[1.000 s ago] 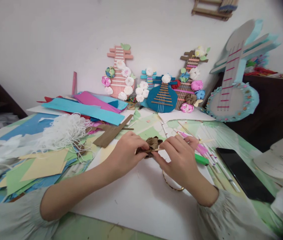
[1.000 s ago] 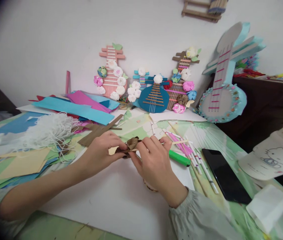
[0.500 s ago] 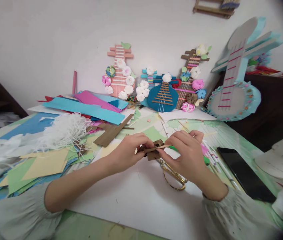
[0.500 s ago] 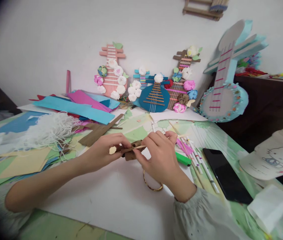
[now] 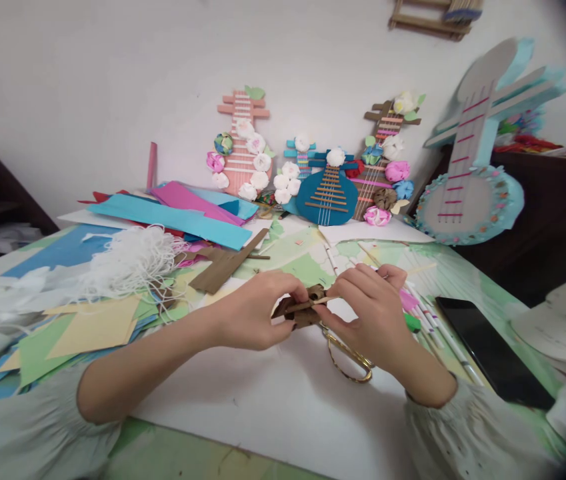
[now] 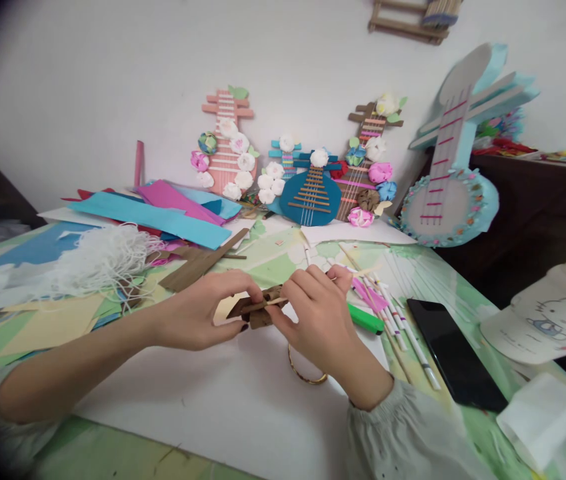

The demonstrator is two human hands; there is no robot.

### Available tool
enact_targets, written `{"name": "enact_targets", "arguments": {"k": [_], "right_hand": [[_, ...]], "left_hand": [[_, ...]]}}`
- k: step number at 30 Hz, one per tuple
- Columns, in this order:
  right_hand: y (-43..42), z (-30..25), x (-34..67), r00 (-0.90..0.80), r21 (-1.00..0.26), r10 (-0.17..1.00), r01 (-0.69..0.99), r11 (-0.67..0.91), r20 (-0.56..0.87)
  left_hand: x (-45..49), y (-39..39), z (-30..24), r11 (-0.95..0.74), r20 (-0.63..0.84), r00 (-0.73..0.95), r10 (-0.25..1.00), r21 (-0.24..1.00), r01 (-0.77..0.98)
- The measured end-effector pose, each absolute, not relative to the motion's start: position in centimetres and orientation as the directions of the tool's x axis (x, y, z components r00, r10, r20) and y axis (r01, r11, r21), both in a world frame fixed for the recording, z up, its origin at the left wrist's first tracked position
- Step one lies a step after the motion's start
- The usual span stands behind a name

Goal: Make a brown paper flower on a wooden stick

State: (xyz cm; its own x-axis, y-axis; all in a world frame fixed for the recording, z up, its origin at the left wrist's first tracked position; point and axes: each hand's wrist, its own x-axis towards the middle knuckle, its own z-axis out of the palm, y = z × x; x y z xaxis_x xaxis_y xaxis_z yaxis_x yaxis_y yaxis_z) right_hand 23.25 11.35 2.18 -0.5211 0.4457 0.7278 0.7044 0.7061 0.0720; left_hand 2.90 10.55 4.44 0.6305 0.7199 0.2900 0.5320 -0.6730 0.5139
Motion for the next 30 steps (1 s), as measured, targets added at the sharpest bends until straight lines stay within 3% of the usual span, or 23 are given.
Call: {"name": "enact_targets", "arguments": {"k": [4, 11, 22, 30], "right_hand": [[11.1, 1.9, 23.1, -0.538, 0.100, 0.412, 0.688, 0.719, 0.735], [11.3, 1.8, 23.3, -0.581, 0.168, 0.394, 0.685, 0.709, 0.712], [10.9, 1.5, 22.6, -0.502, 0.068, 0.497, 0.748, 0.660, 0.708], [11.0, 1.3, 22.5, -0.499, 0.040, 0.532, 0.754, 0.655, 0.684]], "left_hand": [[3.4, 10.4, 4.1, -0.635, 0.328, 0.548, 0.770, 0.482, 0.604], [3.5, 10.5, 3.7, -0.575, 0.352, 0.455, 0.818, 0.539, 0.616], [4.1, 10.1, 3.3, -0.541, 0.351, 0.413, 0.840, 0.496, 0.679], [4.1, 10.2, 2.8, -0.589, 0.455, 0.396, 0.798, 0.450, 0.671]]}}
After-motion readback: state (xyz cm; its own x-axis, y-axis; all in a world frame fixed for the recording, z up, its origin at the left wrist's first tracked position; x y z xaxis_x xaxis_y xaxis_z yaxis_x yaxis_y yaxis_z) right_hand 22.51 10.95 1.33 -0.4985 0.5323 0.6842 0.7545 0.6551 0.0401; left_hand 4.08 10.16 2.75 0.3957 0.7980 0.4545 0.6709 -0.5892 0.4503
